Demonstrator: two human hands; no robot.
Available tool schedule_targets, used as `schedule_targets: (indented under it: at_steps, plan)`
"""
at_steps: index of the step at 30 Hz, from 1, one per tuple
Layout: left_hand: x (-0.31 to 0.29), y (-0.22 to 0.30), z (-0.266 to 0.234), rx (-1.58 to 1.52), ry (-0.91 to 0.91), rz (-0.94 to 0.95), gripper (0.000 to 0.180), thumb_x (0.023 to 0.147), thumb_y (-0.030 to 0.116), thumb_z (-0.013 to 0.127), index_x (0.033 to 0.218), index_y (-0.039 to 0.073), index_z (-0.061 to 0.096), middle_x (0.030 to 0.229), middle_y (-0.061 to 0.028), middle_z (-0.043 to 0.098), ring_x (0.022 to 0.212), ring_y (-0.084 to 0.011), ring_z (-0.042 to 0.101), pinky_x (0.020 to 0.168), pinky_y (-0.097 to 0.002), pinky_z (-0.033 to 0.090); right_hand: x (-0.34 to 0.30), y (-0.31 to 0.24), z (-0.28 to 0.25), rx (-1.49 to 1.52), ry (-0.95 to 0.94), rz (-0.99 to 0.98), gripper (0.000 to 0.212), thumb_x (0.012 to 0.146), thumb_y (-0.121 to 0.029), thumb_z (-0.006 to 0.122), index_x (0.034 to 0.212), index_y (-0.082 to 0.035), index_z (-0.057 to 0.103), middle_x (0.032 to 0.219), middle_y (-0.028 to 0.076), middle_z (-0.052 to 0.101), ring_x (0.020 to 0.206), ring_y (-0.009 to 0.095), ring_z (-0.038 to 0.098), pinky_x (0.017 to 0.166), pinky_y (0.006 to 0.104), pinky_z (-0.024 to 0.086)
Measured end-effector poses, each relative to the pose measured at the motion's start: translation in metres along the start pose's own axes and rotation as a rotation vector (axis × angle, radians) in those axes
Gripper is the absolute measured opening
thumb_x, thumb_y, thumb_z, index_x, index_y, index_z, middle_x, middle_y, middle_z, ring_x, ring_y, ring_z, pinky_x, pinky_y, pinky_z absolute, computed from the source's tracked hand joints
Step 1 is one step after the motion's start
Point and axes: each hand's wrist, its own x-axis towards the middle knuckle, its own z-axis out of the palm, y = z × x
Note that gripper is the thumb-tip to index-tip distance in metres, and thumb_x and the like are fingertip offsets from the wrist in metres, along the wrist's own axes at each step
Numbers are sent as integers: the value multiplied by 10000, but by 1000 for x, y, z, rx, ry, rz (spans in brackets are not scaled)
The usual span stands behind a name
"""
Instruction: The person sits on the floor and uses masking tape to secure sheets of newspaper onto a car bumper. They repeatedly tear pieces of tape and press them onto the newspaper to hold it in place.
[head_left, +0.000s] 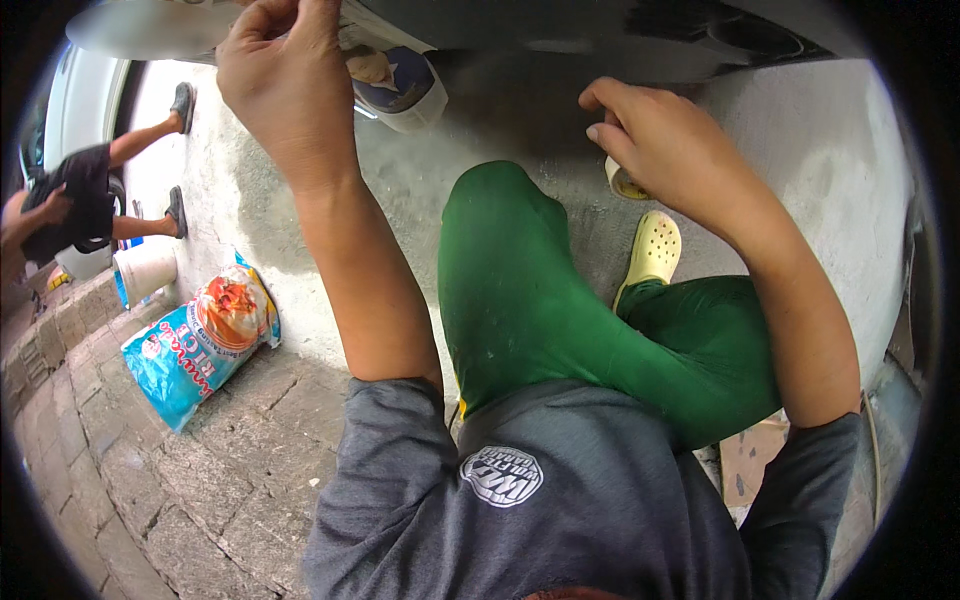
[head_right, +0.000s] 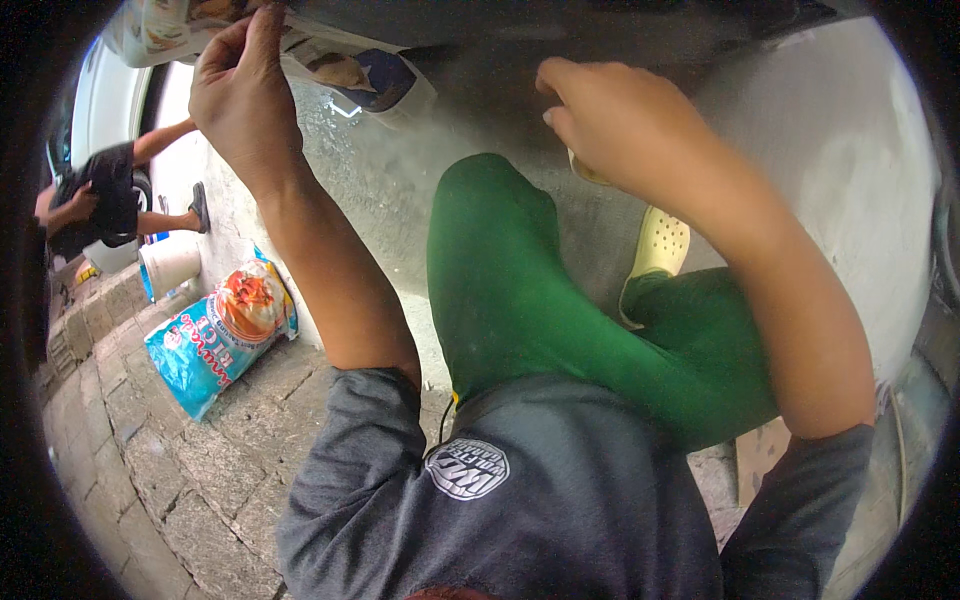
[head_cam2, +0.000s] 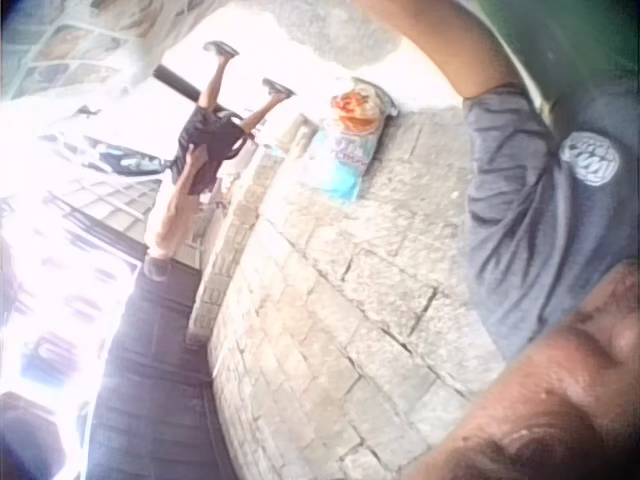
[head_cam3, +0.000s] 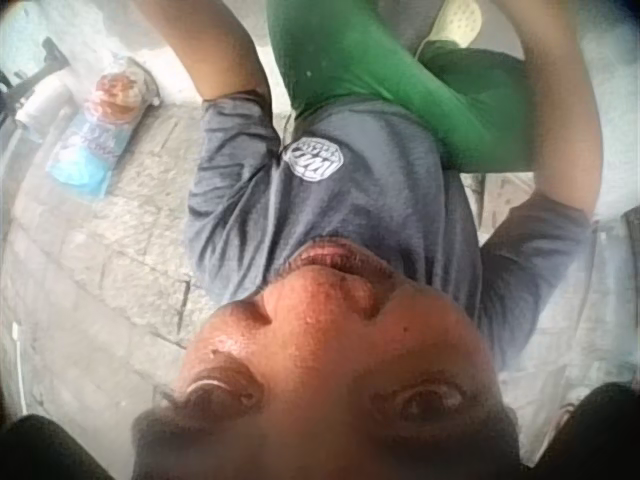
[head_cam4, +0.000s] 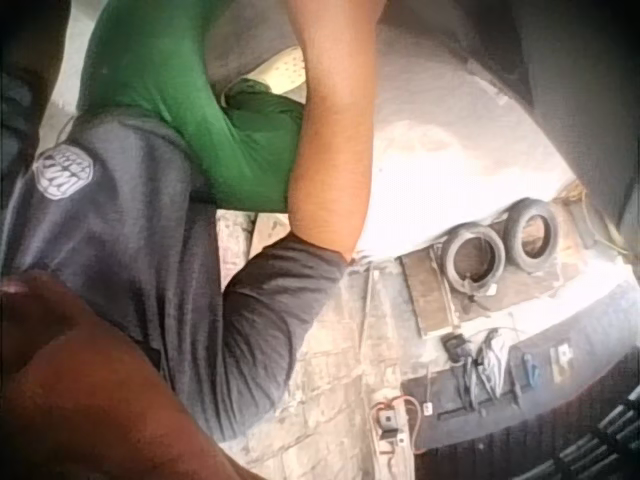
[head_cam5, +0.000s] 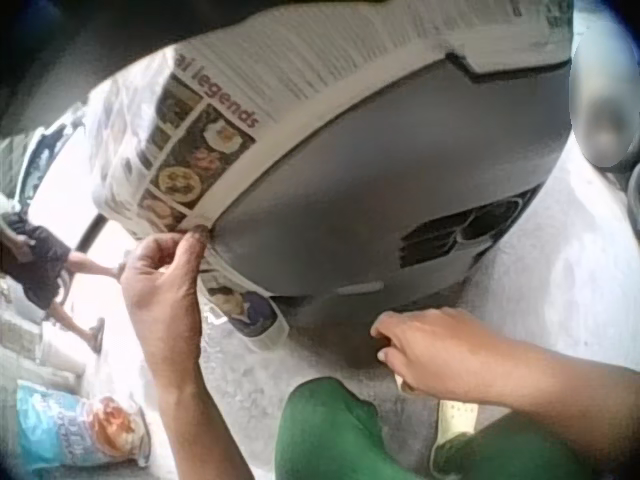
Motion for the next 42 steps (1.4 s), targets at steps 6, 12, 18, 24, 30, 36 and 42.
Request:
schedule_targets:
  at_steps: [6, 12, 18, 24, 30, 36, 42]
  plan:
    - [1, 3, -7, 61, 32, -134, 253, 911, 178, 821, 804, -8, 687, 741, -8, 645, 670, -78, 555, 633, -248, 455, -2, -8, -5, 44, -29, 46, 292, 979, -184, 647, 1220, -20, 662, 970, 190, 740, 930, 376, 718, 818, 455, 548]
    - [-5, -28, -15, -97, 49, -208, 302, 904, 244, 845, 914, -21, 703, 949, -58, 648, 864, -153, 607, 815, -287, 489, -5, -10, -9, 56, -70, 57, 318, 976, -192, 650, 1240, -16, 662, 943, 180, 726, 878, 352, 711, 803, 444, 538]
    - [-28, -51, -12, -159, 186, -137, 528, 875, 284, 872, 1208, 8, 571, 1302, -132, 520, 1154, -231, 518, 966, -371, 460, -7, -22, -14, 19, -149, 119, 342, 989, -238, 615, 1257, -31, 662, 1117, 222, 747, 1065, 414, 708, 932, 511, 539]
    - [-14, -45, 5, -18, 210, 71, 1174, 781, 405, 941, 1590, 28, 179, 1587, -252, 222, 1505, -384, 207, 1226, -516, 248, -10, -20, -11, -5, -141, 71, 349, 991, -239, 618, 1277, -41, 647, 1130, 222, 745, 1068, 418, 706, 931, 517, 544]
    - [9, -48, 9, 141, 183, 134, 1507, 664, 439, 988, 1670, 35, -59, 1698, -327, -56, 1579, -488, -9, 1275, -591, 84, -6, -25, -14, -25, -153, 36, 346, 985, -230, 634, 1274, -40, 642, 1158, 228, 737, 1082, 427, 697, 937, 524, 541]
    - [18, -31, 21, 112, 195, 150, 1553, 633, 530, 966, 1682, 77, -86, 1693, -351, -129, 1572, -542, -78, 1263, -649, 47, -7, -23, -12, 12, -80, -6, 326, 965, -176, 664, 1249, -17, 652, 971, 201, 734, 936, 385, 712, 834, 471, 538]
    - [3, -55, 9, 154, 205, 94, 1511, 656, 521, 960, 1682, 65, -52, 1716, -320, -73, 1598, -481, -67, 1283, -586, 38, -5, -40, -21, 31, -160, 72, 346, 978, -229, 661, 1261, -31, 661, 1004, 217, 747, 979, 406, 720, 873, 493, 543]
